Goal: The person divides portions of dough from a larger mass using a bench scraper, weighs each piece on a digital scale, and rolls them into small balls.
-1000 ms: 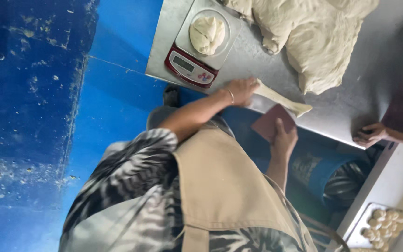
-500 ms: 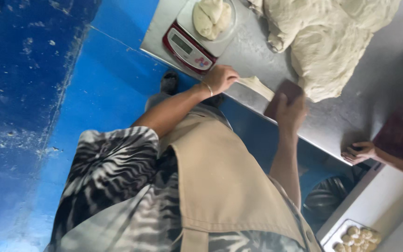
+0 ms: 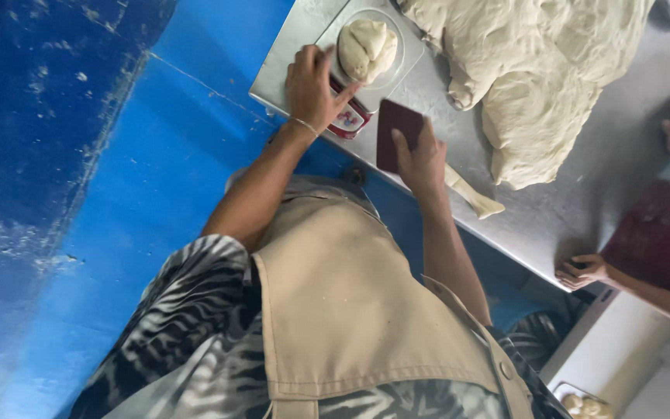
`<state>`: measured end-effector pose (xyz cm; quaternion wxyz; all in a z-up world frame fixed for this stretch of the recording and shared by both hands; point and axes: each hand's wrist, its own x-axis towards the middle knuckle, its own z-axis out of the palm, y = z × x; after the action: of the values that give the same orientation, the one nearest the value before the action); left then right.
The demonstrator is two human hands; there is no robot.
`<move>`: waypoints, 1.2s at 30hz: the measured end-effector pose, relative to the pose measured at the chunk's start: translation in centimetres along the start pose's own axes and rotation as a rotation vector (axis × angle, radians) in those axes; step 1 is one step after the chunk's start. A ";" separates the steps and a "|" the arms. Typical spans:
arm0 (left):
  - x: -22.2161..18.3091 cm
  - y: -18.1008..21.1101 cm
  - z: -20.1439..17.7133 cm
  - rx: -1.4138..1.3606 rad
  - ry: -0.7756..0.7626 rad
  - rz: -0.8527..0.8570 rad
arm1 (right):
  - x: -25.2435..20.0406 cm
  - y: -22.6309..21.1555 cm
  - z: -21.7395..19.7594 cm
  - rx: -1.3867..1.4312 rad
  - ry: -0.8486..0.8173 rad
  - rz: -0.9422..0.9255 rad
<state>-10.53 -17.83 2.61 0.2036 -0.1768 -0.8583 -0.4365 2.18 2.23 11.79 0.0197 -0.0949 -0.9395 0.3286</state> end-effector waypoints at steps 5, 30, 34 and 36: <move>-0.7 -1.0 3.4 -0.061 -0.041 -0.110 | 7.7 -3.7 2.3 -0.177 0.040 -0.284; -1.5 6.2 0.2 -0.460 -0.233 0.337 | -8.8 3.9 -1.3 -0.004 -0.153 0.454; -3.2 11.0 10.1 -0.501 -0.406 0.422 | -12.4 6.7 -1.8 -0.066 -0.036 0.575; -4.1 12.6 14.7 -0.462 -0.500 0.461 | -13.4 7.8 -2.2 -0.072 0.008 0.613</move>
<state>-3.81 0.70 1.22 0.0362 -0.5064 -0.6987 -0.5041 16.81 6.95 9.01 -0.0802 -0.3758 -0.8781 0.2852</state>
